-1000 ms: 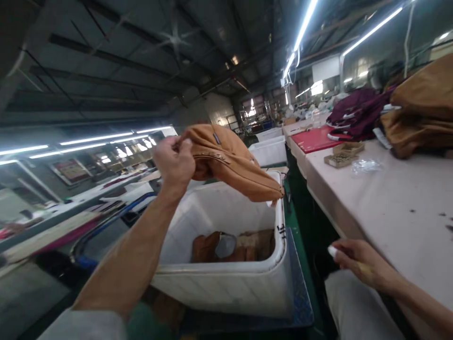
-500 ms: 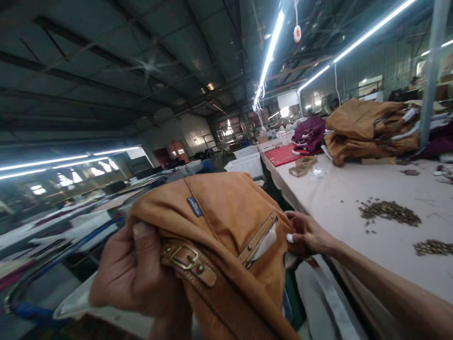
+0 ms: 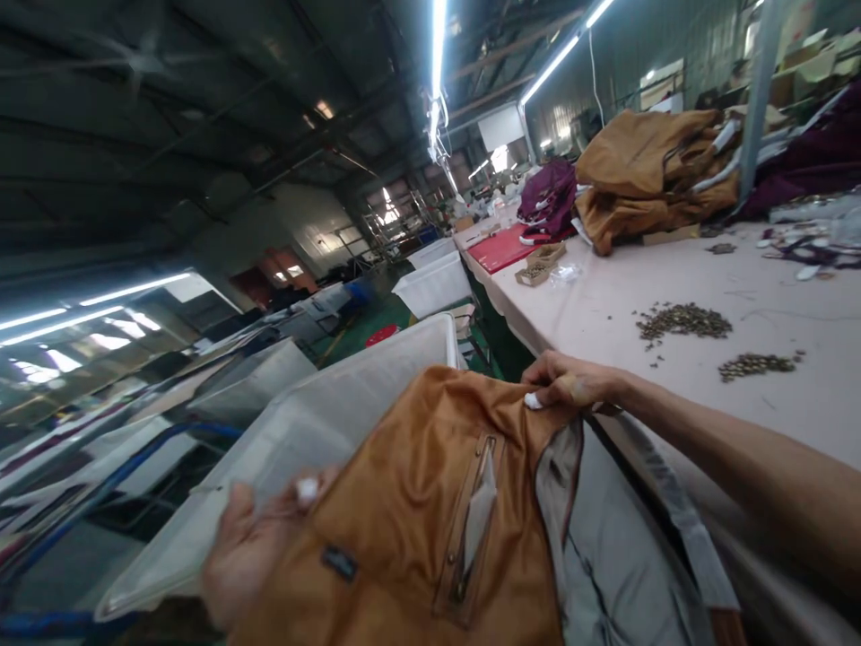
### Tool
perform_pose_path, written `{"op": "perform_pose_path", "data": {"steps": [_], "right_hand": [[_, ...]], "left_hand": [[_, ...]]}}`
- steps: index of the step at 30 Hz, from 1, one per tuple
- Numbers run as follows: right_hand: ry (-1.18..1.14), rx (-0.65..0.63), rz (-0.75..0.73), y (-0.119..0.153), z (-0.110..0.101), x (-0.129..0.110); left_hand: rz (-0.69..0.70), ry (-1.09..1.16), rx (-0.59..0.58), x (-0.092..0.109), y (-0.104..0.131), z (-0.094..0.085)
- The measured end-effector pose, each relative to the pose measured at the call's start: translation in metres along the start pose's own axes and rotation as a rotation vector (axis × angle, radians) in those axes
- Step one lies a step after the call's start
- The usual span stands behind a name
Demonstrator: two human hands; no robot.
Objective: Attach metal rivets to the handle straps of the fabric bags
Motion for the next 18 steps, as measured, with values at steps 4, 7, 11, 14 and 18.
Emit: {"op": "perform_pose_path", "data": {"steps": [4,7,11,14,18], "right_hand": [[-0.077,-0.152,0.006,0.003,0.037,-0.019],[-0.125,-0.193,-0.006,0.003,0.053,-0.029],[-0.088,-0.236,-0.062,0.001,0.063,-0.038],[0.075,-0.284,-0.165,-0.002,0.074,-0.046],[0.405,-0.152,-0.194,-0.003,0.061,-0.050]], "left_hand": [[-0.029,0.156,-0.302,-0.025,-0.012,0.048],[0.270,-0.211,-0.470,-0.008,-0.002,0.088],[0.609,-0.540,-0.675,0.015,0.028,0.140],[0.523,-0.491,-0.884,0.003,0.044,0.174],[0.176,-0.237,-0.928,-0.049,0.050,0.197]]}}
Point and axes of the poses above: each hand's wrist, its own y-axis away from the middle knuckle, its own z-axis out of the palm, x = y × z, the point moved 6 cm from there along -y, towards the middle knuckle, and after that the axes turned 1 degree about -z, right-handed, at the moved point
